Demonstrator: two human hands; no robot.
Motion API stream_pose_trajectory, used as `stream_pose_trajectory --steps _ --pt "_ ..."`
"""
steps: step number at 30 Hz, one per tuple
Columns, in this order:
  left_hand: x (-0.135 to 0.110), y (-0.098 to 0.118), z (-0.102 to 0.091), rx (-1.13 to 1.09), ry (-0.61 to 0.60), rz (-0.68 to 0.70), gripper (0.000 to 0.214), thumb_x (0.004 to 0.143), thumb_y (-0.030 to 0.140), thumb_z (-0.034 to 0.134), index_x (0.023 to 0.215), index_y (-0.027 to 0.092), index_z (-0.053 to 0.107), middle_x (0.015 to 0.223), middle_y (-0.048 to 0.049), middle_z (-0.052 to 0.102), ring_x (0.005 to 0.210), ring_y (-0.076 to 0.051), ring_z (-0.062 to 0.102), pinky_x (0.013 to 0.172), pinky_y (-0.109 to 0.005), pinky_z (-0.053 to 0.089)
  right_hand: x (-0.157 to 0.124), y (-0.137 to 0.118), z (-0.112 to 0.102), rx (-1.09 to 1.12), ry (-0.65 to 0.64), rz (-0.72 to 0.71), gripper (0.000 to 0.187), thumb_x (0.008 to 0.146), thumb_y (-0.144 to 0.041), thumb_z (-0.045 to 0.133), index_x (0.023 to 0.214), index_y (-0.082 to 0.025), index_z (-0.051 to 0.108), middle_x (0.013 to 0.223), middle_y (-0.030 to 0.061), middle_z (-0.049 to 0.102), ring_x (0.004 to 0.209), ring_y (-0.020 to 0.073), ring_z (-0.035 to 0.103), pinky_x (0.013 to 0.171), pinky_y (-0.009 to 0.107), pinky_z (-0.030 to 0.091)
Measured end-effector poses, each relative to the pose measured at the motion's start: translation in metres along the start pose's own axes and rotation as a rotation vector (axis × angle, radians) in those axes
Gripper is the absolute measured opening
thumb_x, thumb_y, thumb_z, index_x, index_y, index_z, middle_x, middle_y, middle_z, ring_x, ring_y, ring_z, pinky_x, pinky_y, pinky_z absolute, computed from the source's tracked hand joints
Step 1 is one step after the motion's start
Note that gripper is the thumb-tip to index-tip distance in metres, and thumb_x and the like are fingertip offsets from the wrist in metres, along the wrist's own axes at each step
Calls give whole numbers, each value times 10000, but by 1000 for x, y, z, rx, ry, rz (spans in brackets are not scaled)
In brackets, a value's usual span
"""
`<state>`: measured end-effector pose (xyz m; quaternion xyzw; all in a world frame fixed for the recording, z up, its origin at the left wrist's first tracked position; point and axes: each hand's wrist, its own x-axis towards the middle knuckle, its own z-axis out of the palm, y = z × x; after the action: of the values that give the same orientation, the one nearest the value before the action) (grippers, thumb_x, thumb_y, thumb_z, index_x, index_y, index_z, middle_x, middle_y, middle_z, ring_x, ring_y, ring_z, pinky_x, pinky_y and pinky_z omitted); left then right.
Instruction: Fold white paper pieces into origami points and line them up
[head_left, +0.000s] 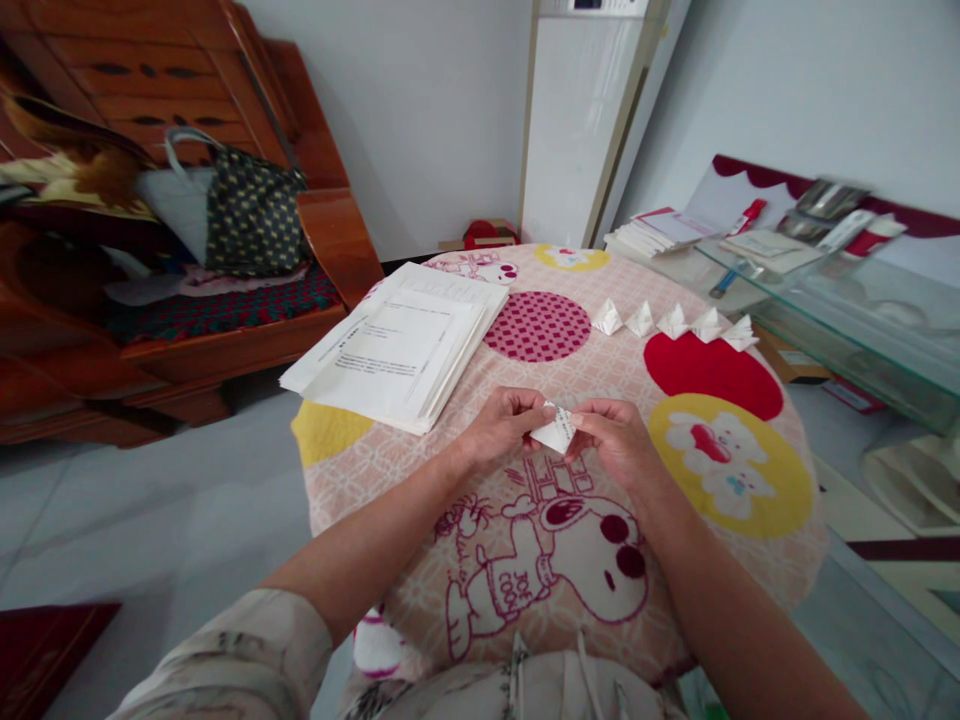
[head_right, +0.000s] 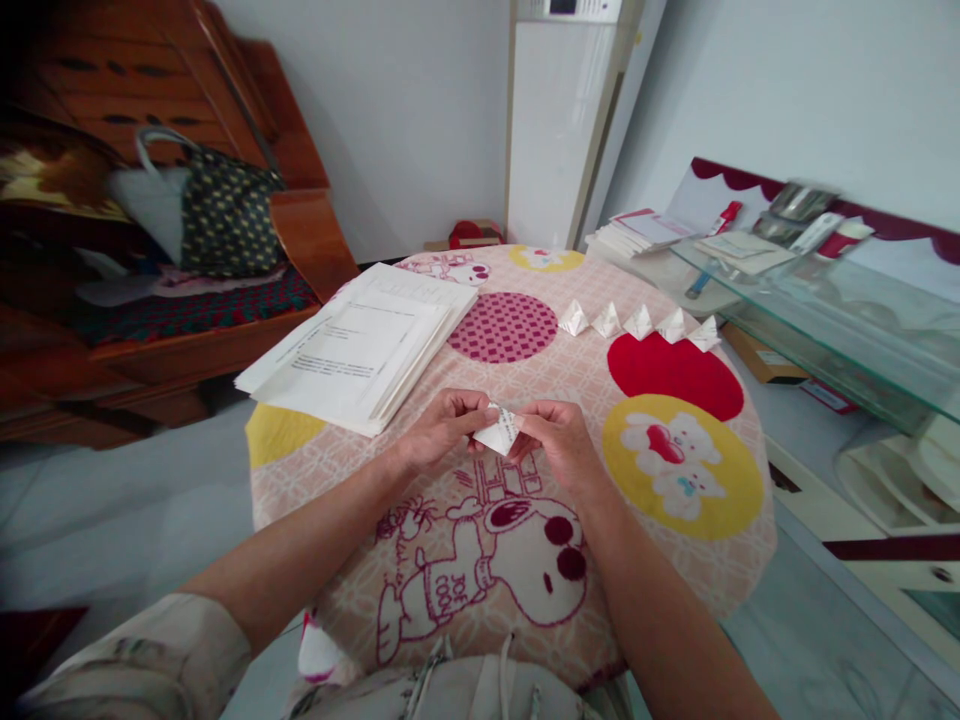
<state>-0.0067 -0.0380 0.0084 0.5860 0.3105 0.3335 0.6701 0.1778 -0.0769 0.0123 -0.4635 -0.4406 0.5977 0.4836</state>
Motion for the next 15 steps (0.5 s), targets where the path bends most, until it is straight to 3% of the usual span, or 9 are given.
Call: stream_pose_trajectory --steps 4,8,15 --pt "2 -3 -2 99 4 21 344 798 438 716 698 129 601 571 17 561 492 -68 473 476 -195 323 4 1 -1 -76 102 -79 176 680 -307 754 600 -166 685 539 11 658 469 133 594 439 230 490" --pt "5 -8 -3 132 23 72 291 731 363 784 829 128 643 681 8 608 573 -83 524 513 -193 345 6 4 -2 -157 50 -84 206 704 -334 765 627 -159 690 526 5 644 447 121 570 428 223 468" --pt "7 -4 -3 -16 89 109 338 733 398 792 810 144 583 677 15 601 553 -80 525 534 -207 411 4 6 1 -205 -34 -101 240 717 -390 784 766 -165 717 634 34 714 529 154 643 481 250 517"
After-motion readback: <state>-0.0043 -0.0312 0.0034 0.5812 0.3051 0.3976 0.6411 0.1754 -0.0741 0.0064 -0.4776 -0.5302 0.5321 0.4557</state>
